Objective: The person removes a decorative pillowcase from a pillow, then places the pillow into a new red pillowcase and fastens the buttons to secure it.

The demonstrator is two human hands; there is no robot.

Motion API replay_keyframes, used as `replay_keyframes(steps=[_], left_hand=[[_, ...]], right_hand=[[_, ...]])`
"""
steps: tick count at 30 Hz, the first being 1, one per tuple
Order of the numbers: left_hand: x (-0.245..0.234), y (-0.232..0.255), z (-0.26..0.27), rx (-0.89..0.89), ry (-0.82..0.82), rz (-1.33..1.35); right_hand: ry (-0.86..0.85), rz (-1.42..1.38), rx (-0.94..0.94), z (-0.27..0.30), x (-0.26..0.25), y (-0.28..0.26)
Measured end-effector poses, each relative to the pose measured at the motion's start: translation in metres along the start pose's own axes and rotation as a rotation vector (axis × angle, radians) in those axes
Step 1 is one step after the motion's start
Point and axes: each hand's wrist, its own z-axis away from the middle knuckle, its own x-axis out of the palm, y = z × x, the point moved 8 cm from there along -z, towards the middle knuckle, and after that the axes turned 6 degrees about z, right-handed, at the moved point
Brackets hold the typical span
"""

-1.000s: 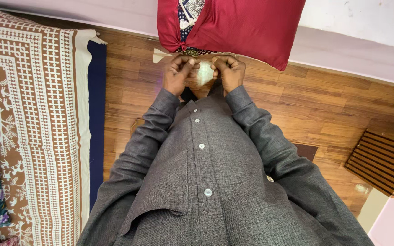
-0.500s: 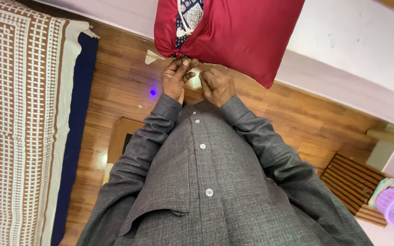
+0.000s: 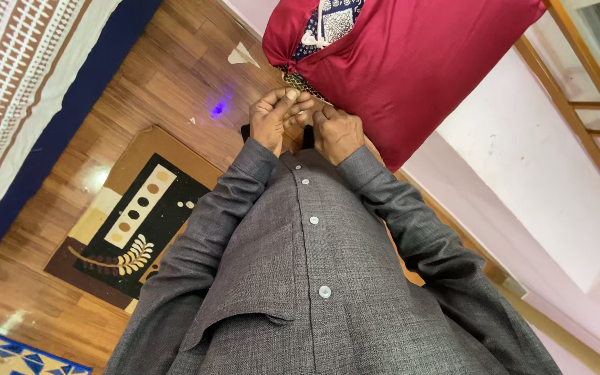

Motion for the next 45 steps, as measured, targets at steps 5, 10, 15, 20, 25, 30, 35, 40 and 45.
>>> replay_keyframes(steps=[5, 10, 15, 20, 25, 30, 35, 40, 45], left_hand=[[0.017, 0.006, 0.004, 0.226, -0.081, -0.091], [0.036, 0.021, 0.019, 0.418, -0.136, -0.302], [0.041, 0.016, 0.017, 0.516, -0.103, -0.271], [0.025, 0.006, 0.008, 0.511, -0.028, -0.276], [0.022, 0.001, 0.004, 0.494, -0.001, -0.356], [0.022, 0.011, 0.016, 0.574, 0.043, -0.543], [0.030, 0.021, 0.032, 0.721, -0.004, -0.702], [0.023, 0.000, 0.025, 0.595, -0.018, -0.538], [0.014, -0.014, 0.009, 0.419, -0.135, -0.156]], right_hand=[[0.093, -0.239, -0.058, -0.009, -0.035, -0.010], [-0.021, -0.529, 0.068, -0.024, -0.032, 0.014], [-0.090, -0.486, 0.076, -0.022, -0.031, 0.011], [-0.104, -0.250, -0.030, -0.020, -0.028, -0.005], [-0.019, -0.385, -0.041, -0.025, -0.042, 0.001], [-0.062, -0.483, 0.058, -0.043, -0.044, 0.015], [-0.068, -0.462, 0.012, -0.051, -0.047, 0.008], [-0.229, -0.418, -0.001, -0.064, -0.046, 0.003], [-0.126, -0.201, -0.199, -0.069, -0.060, -0.010]])
